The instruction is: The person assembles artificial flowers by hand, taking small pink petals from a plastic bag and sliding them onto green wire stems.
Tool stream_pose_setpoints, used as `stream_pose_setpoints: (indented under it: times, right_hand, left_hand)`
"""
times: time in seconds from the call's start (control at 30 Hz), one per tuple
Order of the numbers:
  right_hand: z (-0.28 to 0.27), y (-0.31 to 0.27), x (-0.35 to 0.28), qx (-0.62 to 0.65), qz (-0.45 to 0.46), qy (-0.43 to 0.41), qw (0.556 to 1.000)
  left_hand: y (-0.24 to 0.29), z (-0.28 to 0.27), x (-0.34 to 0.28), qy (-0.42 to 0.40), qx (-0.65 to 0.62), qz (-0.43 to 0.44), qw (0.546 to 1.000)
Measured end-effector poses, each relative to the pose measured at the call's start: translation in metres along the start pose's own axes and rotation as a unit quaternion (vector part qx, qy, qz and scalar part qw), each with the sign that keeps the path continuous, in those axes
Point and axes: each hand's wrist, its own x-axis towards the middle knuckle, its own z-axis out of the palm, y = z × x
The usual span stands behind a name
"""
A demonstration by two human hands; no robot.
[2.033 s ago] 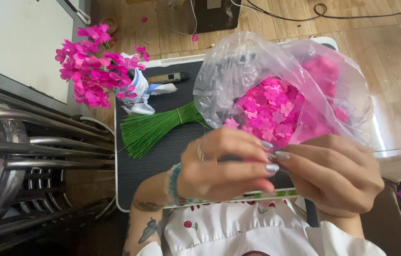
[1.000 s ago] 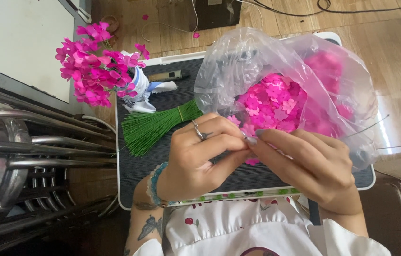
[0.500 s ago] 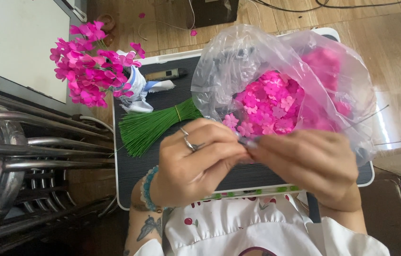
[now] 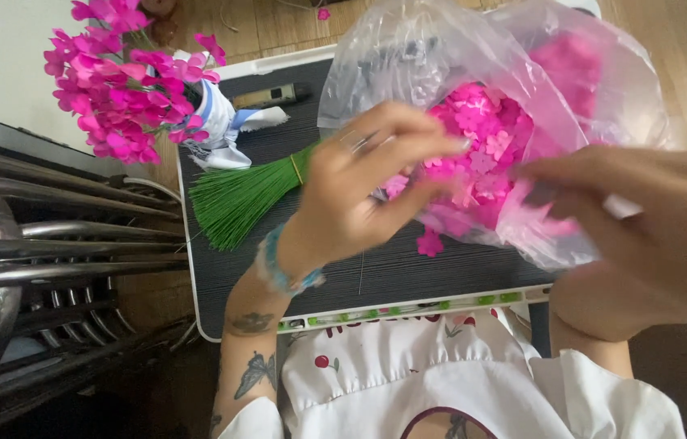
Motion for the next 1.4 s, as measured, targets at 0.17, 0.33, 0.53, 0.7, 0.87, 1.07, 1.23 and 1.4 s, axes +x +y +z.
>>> stream_pose_setpoints:
  times: [0.17, 0.33, 0.53, 0.7, 0.87, 1.07, 1.23, 1.4]
  right_hand:
    - [0.002, 0.009, -0.012, -0.040, 0.174, 0.064, 0.982]
    - [-0.002, 0.006, -0.015, -0.012, 0.096, 0.055, 0.994]
    - [-0.002, 0.006, -0.015, -0.004, 0.072, 0.062, 0.995]
    - [-0.004, 0.004, -0.012, -0.012, 0.027, 0.069, 0.997]
    - [-0.003, 0.005, -0.014, -0.012, 0.039, 0.065, 0.997]
    - [-0.005, 0.004, -0.013, -0.015, 0.042, 0.060, 0.997]
    - [-0.004, 0.007, -0.016, -0.017, 0.038, 0.058, 0.997]
    - [-0.004, 0.000, -0.013, -0.015, 0.027, 0.069, 0.997]
  left_hand:
    - [-0.071, 0.070, -0.037, -0.187, 0.179, -0.107, 0.960]
    - [-0.122, 0.108, -0.077, -0.246, 0.416, -0.118, 0.867]
    - [-0.127, 0.112, -0.080, -0.245, 0.415, -0.124, 0.867]
    - [-0.114, 0.100, -0.064, -0.208, 0.338, -0.146, 0.906]
    - [-0.107, 0.095, -0.057, -0.152, 0.316, -0.120, 0.929]
    - [-0.110, 0.100, -0.060, -0.133, 0.290, -0.114, 0.941]
    - [-0.114, 0.100, -0.063, -0.160, 0.199, -0.157, 0.954]
    - [-0.106, 0.097, -0.056, -0.095, 0.161, -0.183, 0.965]
